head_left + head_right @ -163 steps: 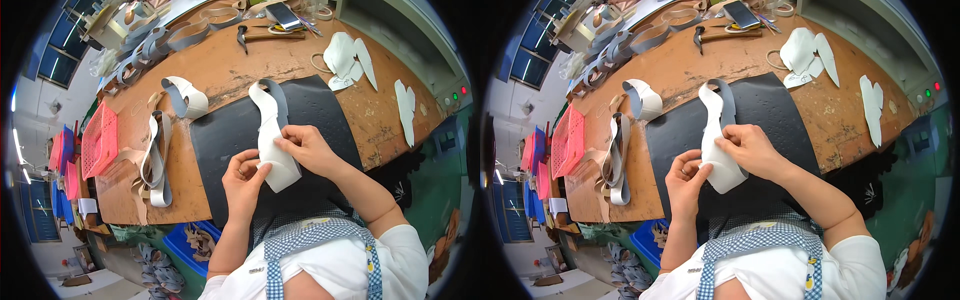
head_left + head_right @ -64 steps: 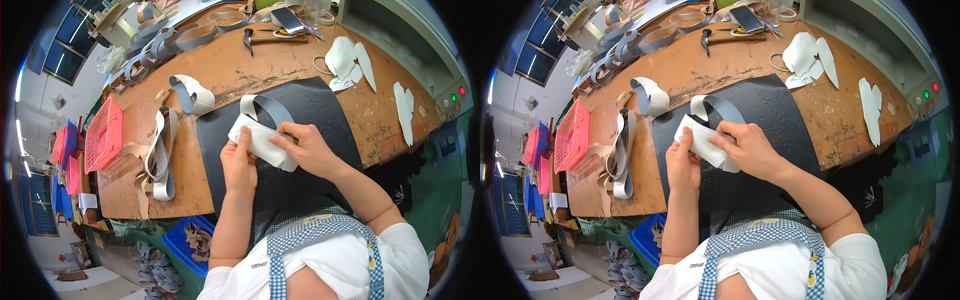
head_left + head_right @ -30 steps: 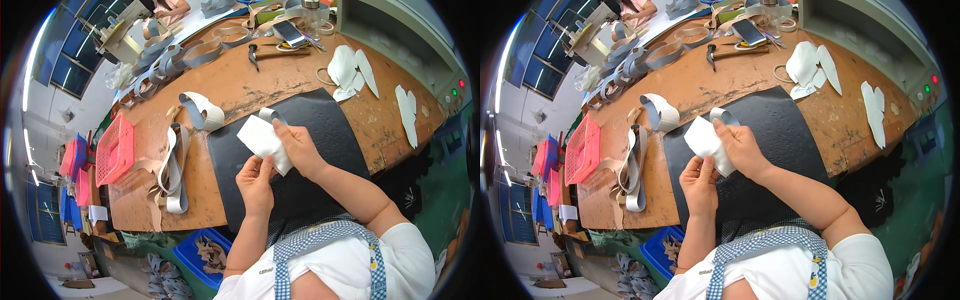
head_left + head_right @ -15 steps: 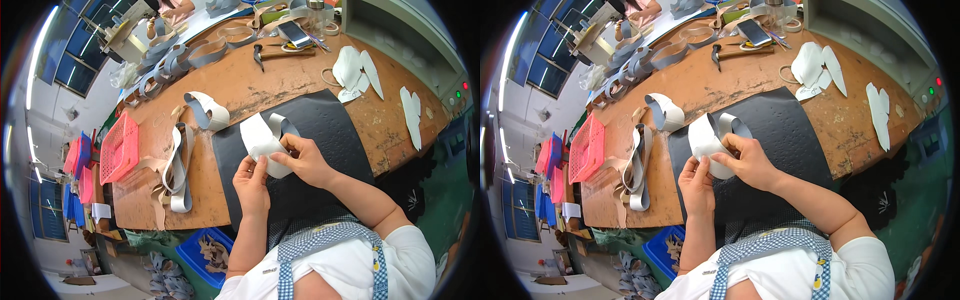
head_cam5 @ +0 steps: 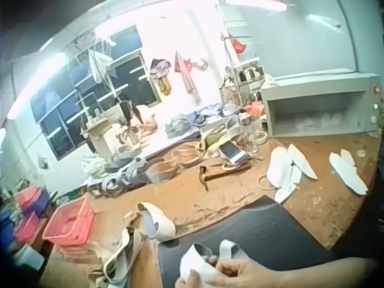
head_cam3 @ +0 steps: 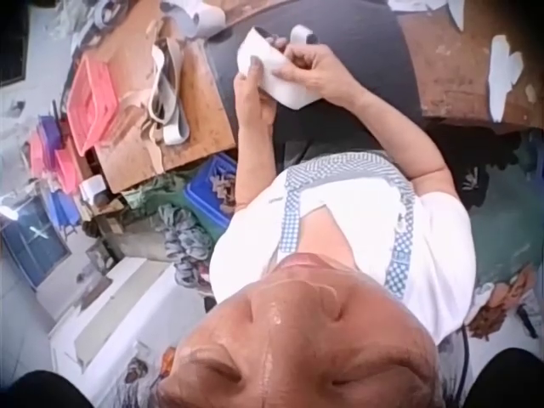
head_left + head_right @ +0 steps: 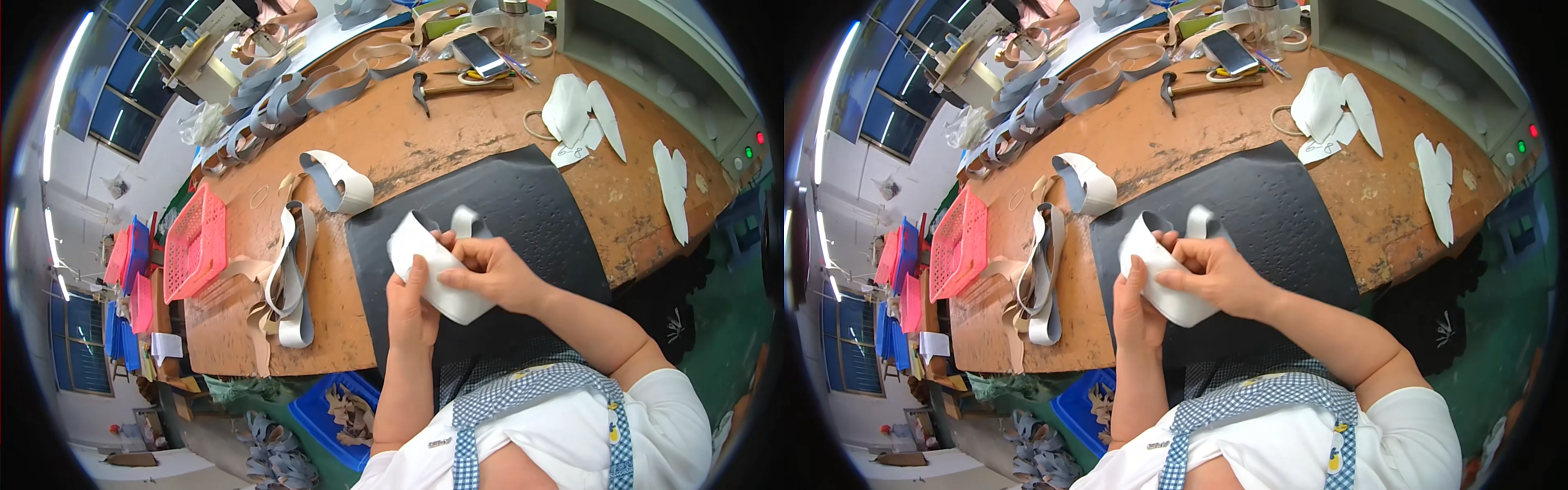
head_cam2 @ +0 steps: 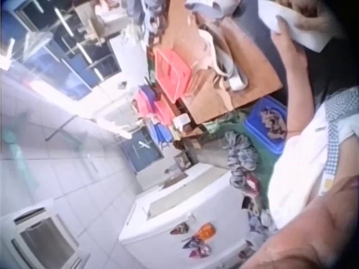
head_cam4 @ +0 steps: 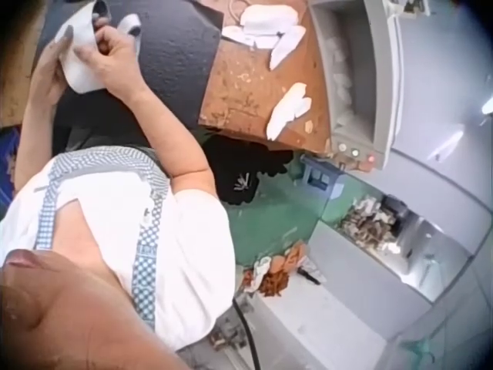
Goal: Manually assembling and aligning leather shoe components on a workbench.
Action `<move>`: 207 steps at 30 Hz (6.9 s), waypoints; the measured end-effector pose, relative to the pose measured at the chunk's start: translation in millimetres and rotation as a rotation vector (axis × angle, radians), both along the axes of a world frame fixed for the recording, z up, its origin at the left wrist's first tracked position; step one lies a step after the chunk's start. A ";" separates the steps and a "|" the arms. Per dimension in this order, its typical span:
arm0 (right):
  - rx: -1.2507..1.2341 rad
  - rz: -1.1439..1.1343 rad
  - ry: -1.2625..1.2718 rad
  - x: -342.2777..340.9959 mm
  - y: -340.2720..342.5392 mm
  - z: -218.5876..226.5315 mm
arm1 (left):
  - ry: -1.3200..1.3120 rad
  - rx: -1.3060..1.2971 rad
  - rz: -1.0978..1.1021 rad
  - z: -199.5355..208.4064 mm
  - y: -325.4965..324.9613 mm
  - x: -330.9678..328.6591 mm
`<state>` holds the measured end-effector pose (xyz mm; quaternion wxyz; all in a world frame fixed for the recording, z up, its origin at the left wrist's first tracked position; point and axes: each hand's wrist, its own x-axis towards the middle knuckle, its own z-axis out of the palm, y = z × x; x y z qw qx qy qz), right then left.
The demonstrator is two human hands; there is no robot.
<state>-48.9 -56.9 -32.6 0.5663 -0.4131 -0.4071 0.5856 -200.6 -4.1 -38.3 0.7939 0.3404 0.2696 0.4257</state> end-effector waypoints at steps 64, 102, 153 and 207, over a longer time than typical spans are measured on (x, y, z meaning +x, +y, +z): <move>0.248 -0.377 -0.979 116.7 74.5 -1.4 | 1.523 0.395 0.422 -58.0 298.5 -355.9; -0.136 0.241 -0.094 -72.6 59.4 -15.5 | 0.764 0.561 0.556 5.9 -0.8 -97.3; -0.069 -0.062 -0.093 -7.8 -41.5 63.3 | 0.313 0.471 -0.014 67.4 -10.8 -38.6; -0.234 0.079 0.487 -9.9 -3.8 -28.6 | 0.488 0.508 0.018 26.8 -13.6 -47.3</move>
